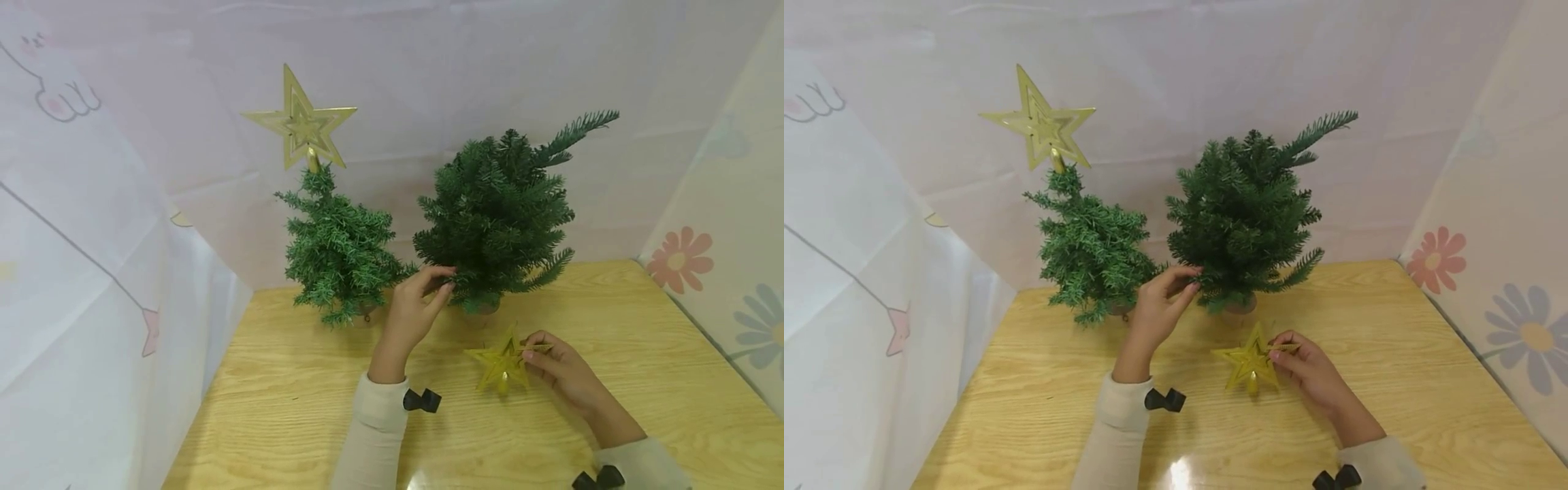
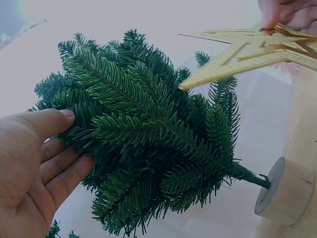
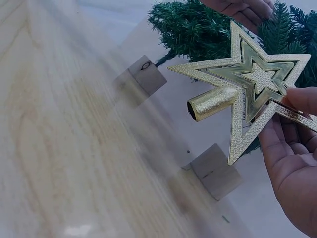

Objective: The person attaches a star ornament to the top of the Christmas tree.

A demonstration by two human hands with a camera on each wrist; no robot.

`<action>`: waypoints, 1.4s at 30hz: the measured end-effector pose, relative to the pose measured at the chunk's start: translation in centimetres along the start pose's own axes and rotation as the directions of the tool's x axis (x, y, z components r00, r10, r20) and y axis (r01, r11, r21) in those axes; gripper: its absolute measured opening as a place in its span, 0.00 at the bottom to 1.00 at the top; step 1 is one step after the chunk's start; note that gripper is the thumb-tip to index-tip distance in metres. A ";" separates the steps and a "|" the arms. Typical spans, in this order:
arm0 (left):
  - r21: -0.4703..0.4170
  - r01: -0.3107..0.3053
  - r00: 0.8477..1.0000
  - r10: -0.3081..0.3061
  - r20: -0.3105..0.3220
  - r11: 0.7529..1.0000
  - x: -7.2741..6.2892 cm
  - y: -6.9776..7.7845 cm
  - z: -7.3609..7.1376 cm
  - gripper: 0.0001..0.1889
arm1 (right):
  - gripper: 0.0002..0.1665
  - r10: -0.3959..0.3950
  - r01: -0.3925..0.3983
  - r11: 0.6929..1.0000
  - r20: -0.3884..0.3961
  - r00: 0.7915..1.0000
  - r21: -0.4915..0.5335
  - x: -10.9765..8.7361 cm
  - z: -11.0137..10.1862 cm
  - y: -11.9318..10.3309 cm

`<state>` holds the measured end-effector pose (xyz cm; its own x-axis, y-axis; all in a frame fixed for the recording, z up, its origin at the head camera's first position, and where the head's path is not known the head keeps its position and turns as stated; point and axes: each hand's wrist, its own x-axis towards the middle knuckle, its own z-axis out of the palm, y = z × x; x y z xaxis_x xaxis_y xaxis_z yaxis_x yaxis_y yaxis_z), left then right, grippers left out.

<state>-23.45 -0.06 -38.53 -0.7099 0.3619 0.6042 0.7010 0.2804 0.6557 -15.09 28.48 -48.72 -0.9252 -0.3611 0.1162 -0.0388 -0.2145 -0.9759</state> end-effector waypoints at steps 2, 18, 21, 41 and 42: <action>-0.002 -0.009 1.000 0.009 0.001 1.000 0.0 0.0 0.0 0.13 | 0.07 -0.017 0.017 1.000 0.001 1.000 -0.010 0.1 0.0 -0.3; 0.001 0.001 1.000 -0.001 0.010 1.000 0.0 0.1 -0.1 0.12 | 0.09 -0.187 0.181 0.978 -0.058 0.981 -0.101 0.0 2.0 -4.1; -0.001 0.008 1.000 -0.008 0.015 1.000 0.1 0.1 -0.1 0.12 | 0.12 -0.262 0.259 0.964 -0.042 0.964 -0.059 0.0 2.6 -5.1; 0.017 0.012 1.000 -0.012 0.007 1.000 -0.1 0.0 -0.2 0.12 | 0.18 -0.378 0.379 0.925 -0.034 0.925 0.037 0.6 4.0 -7.7; 0.020 0.011 1.000 -0.011 0.006 1.000 -0.1 0.0 -0.2 0.12 | 0.18 -0.386 0.387 0.921 -0.037 0.922 0.040 0.7 4.1 -7.8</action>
<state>-23.42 -0.25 -38.48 -0.7170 0.3644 0.5943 0.6947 0.3018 0.6530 -13.94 26.17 -40.26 -0.8519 -0.2165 0.4768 -0.3789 -0.3737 -0.8466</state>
